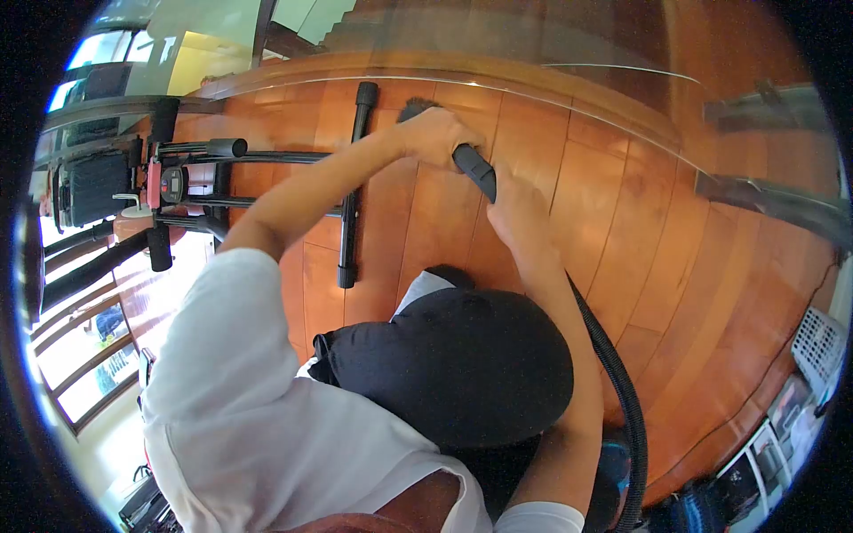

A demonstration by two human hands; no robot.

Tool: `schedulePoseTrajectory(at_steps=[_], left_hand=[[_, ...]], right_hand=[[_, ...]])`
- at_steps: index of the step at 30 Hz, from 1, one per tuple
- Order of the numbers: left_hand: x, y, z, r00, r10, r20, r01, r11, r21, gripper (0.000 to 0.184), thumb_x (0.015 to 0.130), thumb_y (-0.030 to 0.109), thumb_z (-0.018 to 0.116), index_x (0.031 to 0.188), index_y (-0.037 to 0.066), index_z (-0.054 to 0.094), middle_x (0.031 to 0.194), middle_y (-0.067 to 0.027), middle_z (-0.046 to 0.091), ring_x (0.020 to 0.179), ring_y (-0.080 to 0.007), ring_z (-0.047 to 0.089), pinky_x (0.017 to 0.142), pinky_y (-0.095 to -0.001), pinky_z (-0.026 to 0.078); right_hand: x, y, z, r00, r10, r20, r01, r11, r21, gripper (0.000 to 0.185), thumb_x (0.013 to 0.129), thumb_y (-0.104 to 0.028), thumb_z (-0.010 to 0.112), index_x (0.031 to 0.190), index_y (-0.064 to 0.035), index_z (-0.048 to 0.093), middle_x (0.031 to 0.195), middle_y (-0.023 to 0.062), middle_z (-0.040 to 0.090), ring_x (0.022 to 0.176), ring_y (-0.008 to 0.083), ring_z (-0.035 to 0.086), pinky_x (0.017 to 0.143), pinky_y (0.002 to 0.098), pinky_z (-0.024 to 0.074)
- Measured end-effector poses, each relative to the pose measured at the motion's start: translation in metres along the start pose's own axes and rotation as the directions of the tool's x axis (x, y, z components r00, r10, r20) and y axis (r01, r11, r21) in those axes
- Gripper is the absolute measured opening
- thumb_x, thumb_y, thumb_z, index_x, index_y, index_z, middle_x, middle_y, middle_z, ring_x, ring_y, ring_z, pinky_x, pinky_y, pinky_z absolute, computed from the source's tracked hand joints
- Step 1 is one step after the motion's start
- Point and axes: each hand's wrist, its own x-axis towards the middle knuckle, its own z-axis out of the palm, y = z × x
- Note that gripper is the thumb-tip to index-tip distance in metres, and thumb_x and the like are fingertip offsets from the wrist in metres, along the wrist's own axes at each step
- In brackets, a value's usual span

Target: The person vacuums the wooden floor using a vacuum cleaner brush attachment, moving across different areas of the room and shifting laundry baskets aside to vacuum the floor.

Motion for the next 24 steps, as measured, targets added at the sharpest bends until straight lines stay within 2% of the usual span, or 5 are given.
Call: schedulePoseTrajectory(at_steps=[5, 8, 11, 15, 24], left_hand=[[-0.016, -0.003, 0.027, 0.993, -0.051, -0.103, 0.055, 0.998, 0.031, 0.028, 0.07, 0.033, 0.075, 0.094, 0.022, 0.066, 0.073, -0.0097, 0.067, 0.069, -0.0348, 0.066, 0.062, -0.0475, 0.05], [-0.059, 0.029, 0.05, 0.969, -0.114, -0.217, 0.1, 0.992, -0.078, 0.024, 0.071, 0.032, 0.075, 0.09, 0.021, 0.067, 0.072, -0.0089, 0.068, 0.067, -0.0331, 0.067, 0.061, -0.0463, 0.052], [-0.102, 0.073, 0.076, 0.933, -0.281, -0.225, 0.271, 0.96, -0.076, 0.027, 0.07, 0.032, 0.076, 0.092, 0.021, 0.066, 0.072, -0.0079, 0.068, 0.068, -0.031, 0.068, 0.061, -0.0453, 0.053], [-0.13, 0.095, 0.114, 0.897, -0.296, -0.329, 0.25, 0.953, -0.173, 0.031, 0.069, 0.031, 0.076, 0.096, 0.022, 0.065, 0.07, -0.0065, 0.067, 0.067, -0.0297, 0.068, 0.06, -0.0434, 0.052], [-0.071, 0.018, 0.077, 0.881, -0.114, -0.459, 0.123, 0.992, -0.01, 0.029, 0.071, 0.03, 0.075, 0.098, 0.025, 0.065, 0.066, -0.0055, 0.066, 0.06, -0.0297, 0.066, 0.054, -0.0433, 0.051]], right_hand=[[-0.006, -0.005, -0.01, 0.992, -0.027, 0.124, 0.029, 1.0, -0.01, 0.051, 0.074, -0.004, 0.067, 0.122, -0.0043, 0.051, 0.093, 0.0255, 0.065, 0.09, 0.0449, 0.063, 0.078, 0.0518, 0.0488], [-0.025, 0.002, 0.002, 0.958, -0.218, 0.186, 0.202, 0.974, 0.098, 0.045, 0.076, -0.006, 0.067, 0.118, -0.0059, 0.051, 0.091, 0.0257, 0.065, 0.089, 0.0453, 0.063, 0.077, 0.0527, 0.049], [-0.045, -0.009, 0.003, 0.86, -0.18, 0.478, 0.184, 0.982, 0.038, 0.029, 0.082, -0.011, 0.059, 0.109, -0.0085, 0.048, 0.085, 0.0268, 0.065, 0.087, 0.0462, 0.064, 0.075, 0.0558, 0.0476], [-0.067, -0.017, 0.002, 0.782, -0.192, 0.593, 0.173, 0.981, 0.089, 0.026, 0.082, -0.011, 0.059, 0.106, -0.0078, 0.048, 0.087, 0.0267, 0.066, 0.089, 0.0465, 0.063, 0.077, 0.0554, 0.0474], [-0.013, -0.006, 0.008, 0.967, -0.234, 0.101, 0.231, 0.972, 0.04, 0.036, 0.079, -0.007, 0.064, 0.113, -0.0116, 0.053, 0.084, 0.0232, 0.065, 0.083, 0.0437, 0.064, 0.07, 0.0522, 0.0495]])
